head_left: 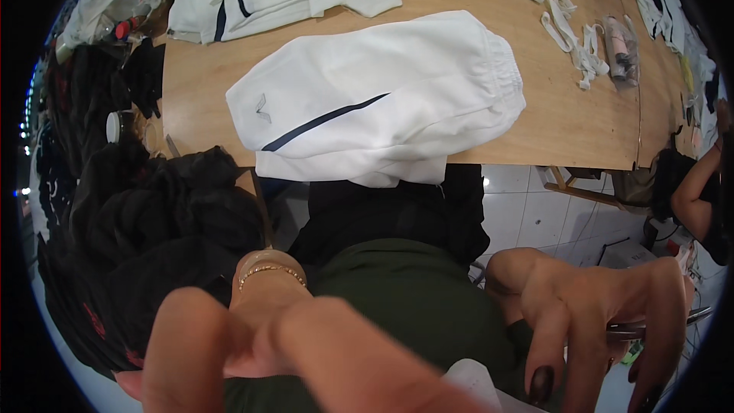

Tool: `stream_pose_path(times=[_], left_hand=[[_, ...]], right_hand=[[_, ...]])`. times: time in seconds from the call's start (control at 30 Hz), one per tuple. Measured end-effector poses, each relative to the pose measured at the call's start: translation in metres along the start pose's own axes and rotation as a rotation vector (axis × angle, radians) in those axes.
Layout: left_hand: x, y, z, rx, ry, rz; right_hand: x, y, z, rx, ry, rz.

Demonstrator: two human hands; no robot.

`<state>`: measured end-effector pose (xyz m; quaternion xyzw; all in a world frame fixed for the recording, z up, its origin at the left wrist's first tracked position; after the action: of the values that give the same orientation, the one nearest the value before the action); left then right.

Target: The recorder is using thread snips to trim excess threads from white trousers on a factory workbench.

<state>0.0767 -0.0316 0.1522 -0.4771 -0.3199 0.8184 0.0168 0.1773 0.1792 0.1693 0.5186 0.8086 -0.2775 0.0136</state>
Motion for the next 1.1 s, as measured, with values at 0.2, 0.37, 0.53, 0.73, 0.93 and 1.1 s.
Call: stream_pose_path(times=[0.2, 0.37, 0.53, 0.73, 0.93, 1.1], left_hand=[[0.014, -0.036, 0.025, 0.371, 0.258, -0.009], [0.010, -0.003, 0.000, -0.201, 0.145, -0.155], [0.001, 0.006, 0.036, -0.148, 0.106, -0.043], [-0.007, 0.006, 0.042, -0.209, 0.084, -0.037], [0.028, -0.001, 0.049, -0.339, -0.269, 0.132], [0.110, 0.036, -0.018, 0.284, -1.510, 0.495]], right_hand=[[0.006, -0.004, -0.016, -0.090, -0.070, -0.029], [0.012, -0.023, -0.016, -0.155, -0.149, -0.035], [0.011, -0.001, -0.033, -0.225, -0.206, -0.071], [0.011, -0.016, -0.031, -0.310, -0.333, -0.102], [-0.002, 0.029, 0.000, 0.619, -0.319, 0.561], [0.029, 0.065, 0.079, -0.041, 0.015, 0.972]])
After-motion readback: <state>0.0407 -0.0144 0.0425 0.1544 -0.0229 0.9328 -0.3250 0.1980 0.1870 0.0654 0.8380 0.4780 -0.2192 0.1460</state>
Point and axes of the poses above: each hand's wrist, its own y-axis away from the middle knuckle, its own x-axis out of the back of the hand, z = x × y, the point moved 1 cm from there along -y, towards the middle knuckle, and after that the axes turned 11 degrees about y, right-handed, at the moved point
